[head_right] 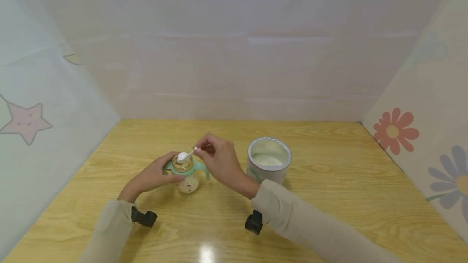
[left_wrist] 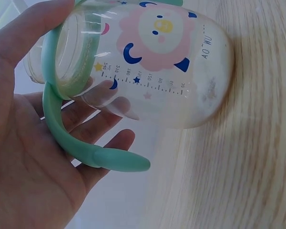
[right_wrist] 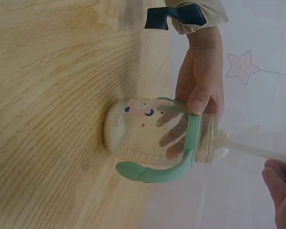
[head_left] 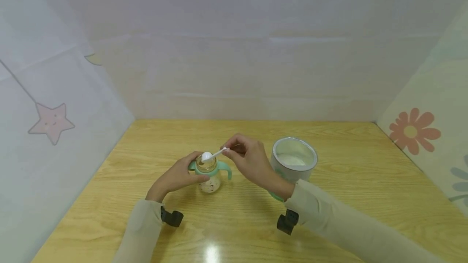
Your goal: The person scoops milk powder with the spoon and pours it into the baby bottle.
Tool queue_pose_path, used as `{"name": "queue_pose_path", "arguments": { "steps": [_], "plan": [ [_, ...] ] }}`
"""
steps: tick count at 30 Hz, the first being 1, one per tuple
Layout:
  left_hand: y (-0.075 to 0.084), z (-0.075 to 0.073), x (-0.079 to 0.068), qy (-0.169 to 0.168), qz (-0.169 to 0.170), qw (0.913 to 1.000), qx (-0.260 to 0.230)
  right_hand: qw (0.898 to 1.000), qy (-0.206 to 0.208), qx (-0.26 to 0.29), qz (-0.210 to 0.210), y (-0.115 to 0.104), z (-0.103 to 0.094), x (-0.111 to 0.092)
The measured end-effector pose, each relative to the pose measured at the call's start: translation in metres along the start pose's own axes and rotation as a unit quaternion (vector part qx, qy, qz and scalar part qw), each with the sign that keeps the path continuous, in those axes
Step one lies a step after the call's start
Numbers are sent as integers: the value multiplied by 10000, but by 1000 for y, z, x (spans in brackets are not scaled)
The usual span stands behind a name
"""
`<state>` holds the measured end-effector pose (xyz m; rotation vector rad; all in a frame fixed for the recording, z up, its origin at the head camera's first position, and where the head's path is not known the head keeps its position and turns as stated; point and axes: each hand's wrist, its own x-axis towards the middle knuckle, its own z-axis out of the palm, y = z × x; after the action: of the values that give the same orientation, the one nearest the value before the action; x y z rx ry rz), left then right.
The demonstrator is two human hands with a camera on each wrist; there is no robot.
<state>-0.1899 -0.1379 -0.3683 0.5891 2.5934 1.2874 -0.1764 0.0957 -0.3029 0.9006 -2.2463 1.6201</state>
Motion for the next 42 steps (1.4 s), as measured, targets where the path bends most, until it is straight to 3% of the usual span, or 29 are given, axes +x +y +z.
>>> {"name": "queue_pose_path", "arguments": {
  "steps": [12, 19, 29, 42],
  "plan": [
    [-6, -1, -9, 0, 37, 10000, -53, 9986, -202, -32, -496, 3, 9, -7],
    [-5, 0, -14, 5, -54, 10000, -32, 9984, -205, -19, -521, 2, 12, -10],
    [-5, 1, -10, -51, 27, 9999, -149, 9982, -160, -148, -559, 1, 7, -11],
    [1, 2, -1, -37, 131, 9999, -105, 9906, -320, -488, -1240, 4, 0, -18]
  ]
}}
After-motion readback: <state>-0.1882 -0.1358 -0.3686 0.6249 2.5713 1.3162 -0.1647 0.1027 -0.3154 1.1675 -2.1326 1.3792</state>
